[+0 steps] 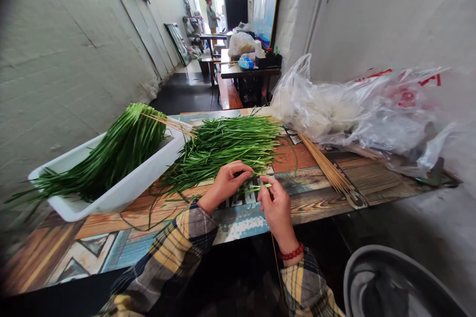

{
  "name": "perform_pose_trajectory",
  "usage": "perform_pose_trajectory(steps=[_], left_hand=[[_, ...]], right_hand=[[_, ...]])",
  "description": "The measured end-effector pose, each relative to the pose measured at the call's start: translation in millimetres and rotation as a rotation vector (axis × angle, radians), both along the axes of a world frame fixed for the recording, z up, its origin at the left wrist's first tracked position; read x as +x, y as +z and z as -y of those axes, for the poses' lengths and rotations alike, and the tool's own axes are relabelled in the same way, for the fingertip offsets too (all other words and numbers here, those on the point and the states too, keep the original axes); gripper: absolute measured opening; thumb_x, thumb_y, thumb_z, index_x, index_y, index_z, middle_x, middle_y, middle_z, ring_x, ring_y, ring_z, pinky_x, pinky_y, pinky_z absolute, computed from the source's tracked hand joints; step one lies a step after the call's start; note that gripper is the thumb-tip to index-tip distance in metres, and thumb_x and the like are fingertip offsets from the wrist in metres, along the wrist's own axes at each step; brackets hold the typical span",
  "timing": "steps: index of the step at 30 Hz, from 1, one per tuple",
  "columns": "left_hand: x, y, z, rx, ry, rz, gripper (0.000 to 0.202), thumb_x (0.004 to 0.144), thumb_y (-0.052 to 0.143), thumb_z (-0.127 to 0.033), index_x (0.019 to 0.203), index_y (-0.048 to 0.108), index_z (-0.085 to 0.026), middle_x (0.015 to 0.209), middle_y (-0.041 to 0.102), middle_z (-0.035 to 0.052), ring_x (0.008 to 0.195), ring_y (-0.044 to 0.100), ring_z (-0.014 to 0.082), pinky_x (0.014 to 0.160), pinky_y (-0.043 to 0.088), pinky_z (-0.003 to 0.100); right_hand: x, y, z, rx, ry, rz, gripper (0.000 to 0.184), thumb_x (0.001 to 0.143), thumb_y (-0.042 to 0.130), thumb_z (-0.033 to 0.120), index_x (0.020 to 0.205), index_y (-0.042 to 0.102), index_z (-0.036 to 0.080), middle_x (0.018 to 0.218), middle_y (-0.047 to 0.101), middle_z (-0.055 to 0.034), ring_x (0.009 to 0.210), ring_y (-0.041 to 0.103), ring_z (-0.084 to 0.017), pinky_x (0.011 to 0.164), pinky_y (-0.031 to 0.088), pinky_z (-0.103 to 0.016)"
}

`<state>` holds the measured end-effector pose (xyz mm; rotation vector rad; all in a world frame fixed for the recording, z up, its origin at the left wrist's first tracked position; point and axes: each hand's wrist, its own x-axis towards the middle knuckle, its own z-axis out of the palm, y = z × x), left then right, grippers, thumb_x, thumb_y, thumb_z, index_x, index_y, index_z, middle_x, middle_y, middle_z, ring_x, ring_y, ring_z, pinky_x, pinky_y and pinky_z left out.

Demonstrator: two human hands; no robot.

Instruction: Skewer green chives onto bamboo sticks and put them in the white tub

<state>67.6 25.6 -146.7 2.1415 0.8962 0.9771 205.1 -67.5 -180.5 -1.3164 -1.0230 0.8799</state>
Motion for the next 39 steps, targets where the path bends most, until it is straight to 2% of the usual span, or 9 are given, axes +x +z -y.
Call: perform_pose_trajectory(steps=[5, 8, 11, 15, 20, 26, 32, 39], left_hand=[[2.5, 2.2, 3.3, -0.008, -0.061, 0.031, 0.014, 0.080, 0.055, -0.012, 0.075, 0.069, -0.013, 0.076, 0.062, 0.0035, 0.074, 0.057, 0.0126, 0.067, 0.043, 0.022], [3.1, 2.9, 5.3, -0.022, -0.079, 0.006, 0.019, 0.077, 0.053, -0.007, 0.081, 0.071, -0.013, 0.076, 0.061, 0.0038, 0.073, 0.056, 0.0122, 0.065, 0.043, 0.022], [2.6, 2.1, 5.6, -0.038, -0.099, -0.027, 0.021, 0.081, 0.053, -0.012, 0.091, 0.072, -0.015, 0.079, 0.064, 0.0038, 0.073, 0.057, 0.0123, 0.066, 0.043, 0.022], [2.1, -1.7, 3.7, -0.062, -0.109, -0.040, 0.016, 0.084, 0.057, -0.020, 0.086, 0.072, -0.016, 0.081, 0.066, 0.0037, 0.078, 0.060, 0.0136, 0.070, 0.044, 0.023], [2.6, -3.9, 2.5, -0.064, -0.084, -0.100, 0.014, 0.083, 0.059, -0.021, 0.081, 0.071, -0.015, 0.076, 0.065, 0.0032, 0.074, 0.058, 0.0136, 0.067, 0.042, 0.023], [2.8, 2.8, 4.0, -0.079, -0.031, 0.026, 0.014, 0.082, 0.057, -0.018, 0.073, 0.066, -0.013, 0.073, 0.063, 0.0026, 0.073, 0.056, 0.0125, 0.068, 0.042, 0.023], [3.5, 7.9, 7.5, -0.140, -0.093, 0.096, 0.012, 0.082, 0.056, -0.018, 0.075, 0.063, -0.012, 0.074, 0.062, 0.0021, 0.071, 0.054, 0.0115, 0.067, 0.042, 0.022], [2.7, 4.7, 7.0, -0.131, -0.135, 0.073, 0.011, 0.081, 0.057, -0.017, 0.078, 0.066, -0.013, 0.077, 0.064, 0.0034, 0.073, 0.056, 0.0122, 0.068, 0.043, 0.022]], right_hand=[[0.8, -1.1, 0.8, 0.005, -0.014, 0.007, 0.031, 0.088, 0.054, 0.039, 0.109, 0.056, 0.017, 0.061, 0.055, 0.0046, 0.043, 0.045, -0.008, 0.044, 0.036, -0.021], [0.5, -0.6, 0.9, 0.004, -0.012, -0.006, 0.030, 0.087, 0.054, 0.039, 0.108, 0.056, 0.018, 0.060, 0.054, 0.0052, 0.043, 0.044, -0.008, 0.043, 0.035, -0.021], [-0.2, 0.5, 0.6, 0.003, 0.002, -0.012, 0.030, 0.087, 0.054, 0.040, 0.108, 0.056, 0.018, 0.060, 0.054, 0.0054, 0.043, 0.045, -0.008, 0.043, 0.035, -0.021], [-1.0, 1.1, 0.0, 0.011, 0.006, -0.030, 0.031, 0.087, 0.056, 0.039, 0.110, 0.055, 0.018, 0.060, 0.057, 0.0051, 0.043, 0.045, -0.008, 0.044, 0.036, -0.020], [-0.9, 0.4, -0.7, 0.028, 0.008, -0.116, 0.033, 0.084, 0.060, 0.038, 0.110, 0.051, 0.019, 0.063, 0.062, 0.0041, 0.046, 0.050, -0.009, 0.047, 0.040, -0.020], [0.1, -2.0, -0.8, 0.011, 0.040, -0.161, 0.028, 0.083, 0.063, 0.038, 0.101, 0.055, 0.019, 0.066, 0.065, 0.0020, 0.048, 0.054, -0.009, 0.047, 0.040, -0.021], [1.4, -4.3, -1.1, 0.037, 0.002, -0.162, 0.027, 0.081, 0.066, 0.038, 0.098, 0.059, 0.019, 0.065, 0.062, 0.0025, 0.048, 0.051, -0.009, 0.048, 0.040, -0.021], [1.6, -2.1, -1.2, 0.041, 0.027, -0.166, 0.024, 0.082, 0.064, 0.036, 0.098, 0.061, 0.019, 0.063, 0.060, 0.0030, 0.048, 0.049, -0.009, 0.047, 0.038, -0.021]])
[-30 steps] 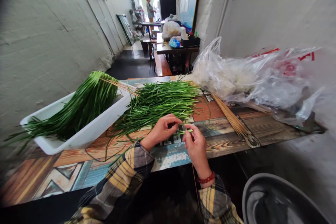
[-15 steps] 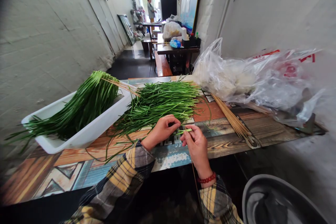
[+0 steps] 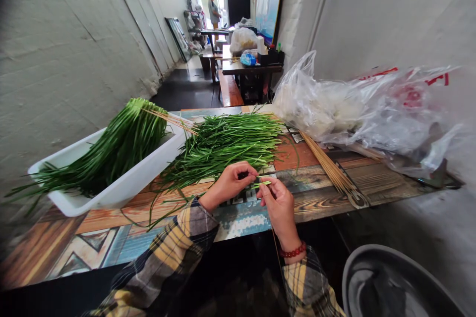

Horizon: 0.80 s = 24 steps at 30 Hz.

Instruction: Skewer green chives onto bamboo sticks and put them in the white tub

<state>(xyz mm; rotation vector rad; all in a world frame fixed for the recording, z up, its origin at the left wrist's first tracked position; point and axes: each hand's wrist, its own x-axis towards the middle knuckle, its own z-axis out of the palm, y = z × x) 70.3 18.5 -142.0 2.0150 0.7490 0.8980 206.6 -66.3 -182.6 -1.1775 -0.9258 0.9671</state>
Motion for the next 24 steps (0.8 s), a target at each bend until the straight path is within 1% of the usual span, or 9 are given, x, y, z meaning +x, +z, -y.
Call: perform_pose_trajectory(steps=[11, 18, 24], left_hand=[[1.2, 1.2, 0.4, 0.012, -0.009, 0.029, 0.010, 0.078, 0.057, -0.013, 0.071, 0.063, -0.012, 0.070, 0.058, 0.0010, 0.067, 0.051, 0.0100, 0.065, 0.040, 0.022], [1.6, 2.5, 0.8, 0.011, -0.007, 0.040, 0.010, 0.077, 0.057, -0.012, 0.070, 0.063, -0.012, 0.069, 0.058, 0.0012, 0.068, 0.051, 0.0103, 0.065, 0.040, 0.022], [1.9, 1.7, 0.6, 0.013, -0.005, 0.052, 0.010, 0.077, 0.057, -0.012, 0.069, 0.063, -0.013, 0.069, 0.057, 0.0010, 0.067, 0.051, 0.0102, 0.065, 0.040, 0.022]], right_hand=[[0.9, -0.5, -1.3, -0.020, -0.006, 0.006, 0.028, 0.081, 0.065, 0.039, 0.098, 0.063, 0.017, 0.063, 0.061, 0.0022, 0.047, 0.048, -0.009, 0.046, 0.037, -0.021], [0.5, -1.6, -1.5, -0.024, -0.005, 0.026, 0.028, 0.081, 0.065, 0.040, 0.096, 0.065, 0.017, 0.064, 0.061, 0.0015, 0.047, 0.047, -0.009, 0.045, 0.036, -0.022], [1.1, -2.7, -1.2, -0.018, -0.001, 0.069, 0.027, 0.083, 0.063, 0.039, 0.099, 0.065, 0.018, 0.064, 0.060, 0.0018, 0.047, 0.047, -0.009, 0.046, 0.036, -0.022]])
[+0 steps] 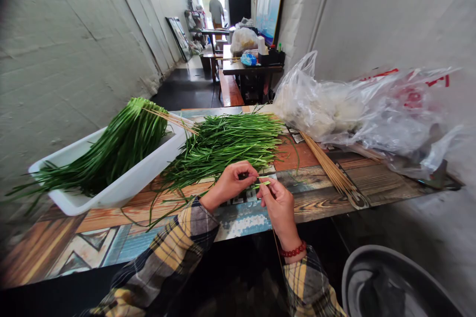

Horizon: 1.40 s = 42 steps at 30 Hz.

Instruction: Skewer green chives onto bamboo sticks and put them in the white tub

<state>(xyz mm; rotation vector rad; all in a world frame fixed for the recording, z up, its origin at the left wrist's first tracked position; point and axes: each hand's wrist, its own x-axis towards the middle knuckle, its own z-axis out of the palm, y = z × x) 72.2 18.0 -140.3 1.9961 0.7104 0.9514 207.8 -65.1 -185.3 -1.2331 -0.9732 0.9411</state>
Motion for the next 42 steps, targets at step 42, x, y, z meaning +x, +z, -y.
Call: perform_pose_trajectory(steps=[42], left_hand=[[-1.5, 1.5, 1.7, -0.043, -0.170, -0.088, 0.013, 0.082, 0.057, -0.021, 0.074, 0.065, -0.013, 0.074, 0.061, 0.0025, 0.070, 0.056, 0.0114, 0.066, 0.044, 0.021]], right_hand=[[-0.4, 0.2, 0.8, 0.033, 0.022, -0.065, 0.026, 0.082, 0.064, 0.038, 0.097, 0.050, 0.022, 0.062, 0.062, 0.0048, 0.045, 0.051, -0.010, 0.047, 0.039, -0.022]])
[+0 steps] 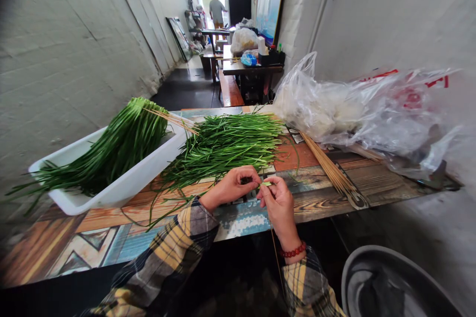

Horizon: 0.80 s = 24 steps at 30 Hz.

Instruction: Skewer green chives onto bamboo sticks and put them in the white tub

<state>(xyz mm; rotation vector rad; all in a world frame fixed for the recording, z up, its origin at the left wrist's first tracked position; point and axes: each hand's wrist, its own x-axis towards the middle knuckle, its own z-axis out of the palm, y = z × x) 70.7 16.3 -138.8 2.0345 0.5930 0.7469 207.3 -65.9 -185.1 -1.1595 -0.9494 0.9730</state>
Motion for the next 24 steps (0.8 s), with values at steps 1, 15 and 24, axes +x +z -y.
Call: perform_pose_trajectory(steps=[1, 15, 24], left_hand=[[-0.1, -0.5, 0.2, 0.001, 0.008, -0.002, 0.013, 0.082, 0.057, -0.021, 0.076, 0.065, -0.013, 0.076, 0.062, 0.0031, 0.072, 0.057, 0.0118, 0.067, 0.045, 0.022], [-1.1, -3.9, -2.4, 0.038, 0.157, -0.076, 0.021, 0.087, 0.053, -0.025, 0.081, 0.069, -0.013, 0.077, 0.068, 0.0036, 0.070, 0.058, 0.0125, 0.066, 0.044, 0.021], [-1.8, -3.6, -4.3, -0.028, 0.150, -0.032, 0.024, 0.084, 0.054, -0.025, 0.068, 0.067, -0.011, 0.063, 0.060, 0.0002, 0.060, 0.050, 0.0087, 0.057, 0.038, 0.018]], right_hand=[[0.0, 0.1, 0.0, -0.002, 0.003, -0.004, 0.026, 0.082, 0.064, 0.037, 0.098, 0.050, 0.022, 0.062, 0.062, 0.0048, 0.046, 0.051, -0.010, 0.048, 0.040, -0.022], [-1.1, -0.3, -0.1, -0.051, 0.001, 0.182, 0.027, 0.087, 0.056, 0.044, 0.099, 0.057, 0.020, 0.061, 0.058, 0.0028, 0.046, 0.049, -0.011, 0.046, 0.039, -0.023], [0.0, -0.4, 1.2, -0.053, 0.020, 0.295, 0.028, 0.088, 0.054, 0.044, 0.086, 0.064, 0.017, 0.052, 0.050, 0.0045, 0.042, 0.042, -0.008, 0.042, 0.032, -0.021]])
